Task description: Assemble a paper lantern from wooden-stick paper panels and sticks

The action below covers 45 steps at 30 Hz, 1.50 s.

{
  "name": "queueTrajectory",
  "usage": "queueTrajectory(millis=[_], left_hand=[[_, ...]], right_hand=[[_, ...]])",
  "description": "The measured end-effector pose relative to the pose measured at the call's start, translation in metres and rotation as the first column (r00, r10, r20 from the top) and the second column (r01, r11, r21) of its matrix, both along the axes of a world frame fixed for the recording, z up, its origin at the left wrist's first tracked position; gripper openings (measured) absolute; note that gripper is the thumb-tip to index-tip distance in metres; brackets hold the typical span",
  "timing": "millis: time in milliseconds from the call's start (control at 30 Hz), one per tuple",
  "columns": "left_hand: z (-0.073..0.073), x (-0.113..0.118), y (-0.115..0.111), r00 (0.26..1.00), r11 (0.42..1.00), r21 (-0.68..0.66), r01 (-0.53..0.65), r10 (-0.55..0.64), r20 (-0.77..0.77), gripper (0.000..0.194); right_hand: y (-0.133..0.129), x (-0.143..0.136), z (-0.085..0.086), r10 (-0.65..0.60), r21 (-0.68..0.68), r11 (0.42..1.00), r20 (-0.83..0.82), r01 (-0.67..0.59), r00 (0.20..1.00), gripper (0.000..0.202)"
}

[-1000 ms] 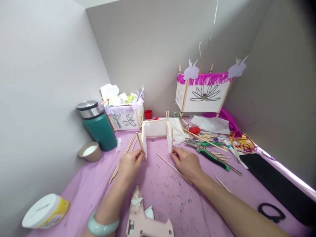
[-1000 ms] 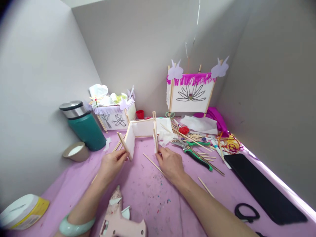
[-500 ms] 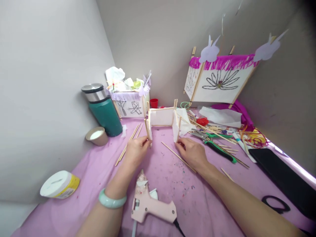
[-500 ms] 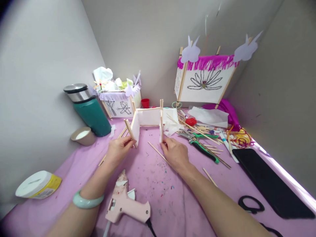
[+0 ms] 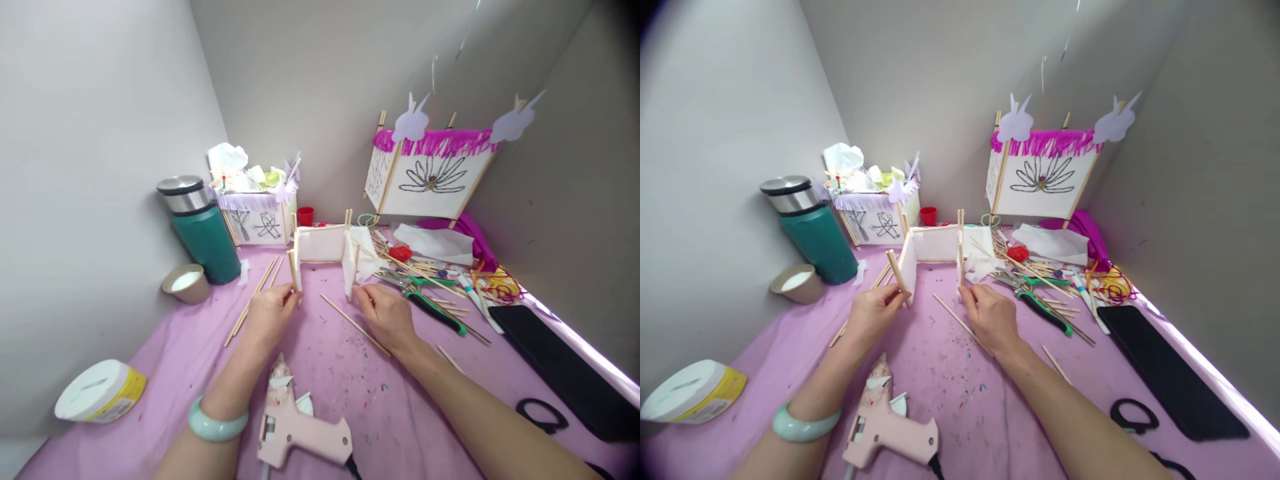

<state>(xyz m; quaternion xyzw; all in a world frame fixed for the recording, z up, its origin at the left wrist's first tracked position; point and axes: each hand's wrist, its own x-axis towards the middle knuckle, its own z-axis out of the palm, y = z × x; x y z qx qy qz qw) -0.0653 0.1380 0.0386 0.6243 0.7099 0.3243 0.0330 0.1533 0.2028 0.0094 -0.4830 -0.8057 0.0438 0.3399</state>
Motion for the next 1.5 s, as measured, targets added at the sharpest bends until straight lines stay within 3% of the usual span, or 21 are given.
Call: queueTrajectory(millis=[267, 567, 767, 967, 1133, 1500], left_hand=[[-0.003, -0.001, 0.002, 1.0, 1.0, -0.012, -0.019, 0.019, -0.024, 0.019], [-0.006, -0.001, 0.003, 0.995, 0.996, -0.035, -0.079, 0.077, -0.061, 0.023], [-0.007, 0.0, 0.002, 0.994, 0.997, -0.026, -0.079, 0.077, -0.08, 0.022], [-0.004, 0.002, -0.002, 0.992, 0.997, -0.003, -0.08, 0.079, -0.098, 0.028], [0.001, 0.005, -0.003, 0.992, 0.994, -0.013, -0.11, 0.109, -0.068, 0.028], [0.0, 0.009, -0.005, 0.992, 0.994, 0.018, -0.106, 0.107, -0.067, 0.028]], right_hand=[[0.001, 0.0, -0.003, -0.021, -0.011, 1.0, 0.048, 0.022, 0.999, 0.044], [0.001, 0.004, -0.001, -0.067, 0.064, 0.996, 0.019, 0.066, 0.998, 0.04], [-0.001, 0.003, 0.002, -0.005, -0.044, 0.999, 0.119, 0.011, 0.993, 0.024], [-0.004, 0.002, 0.005, -0.001, -0.089, 0.996, 0.178, 0.017, 0.984, 0.029], [-0.008, 0.003, 0.007, 0.101, -0.086, 0.993, 0.247, -0.082, 0.964, 0.033], [-0.012, 0.002, 0.005, 0.18, -0.132, 0.981, 0.346, -0.142, 0.921, 0.025]])
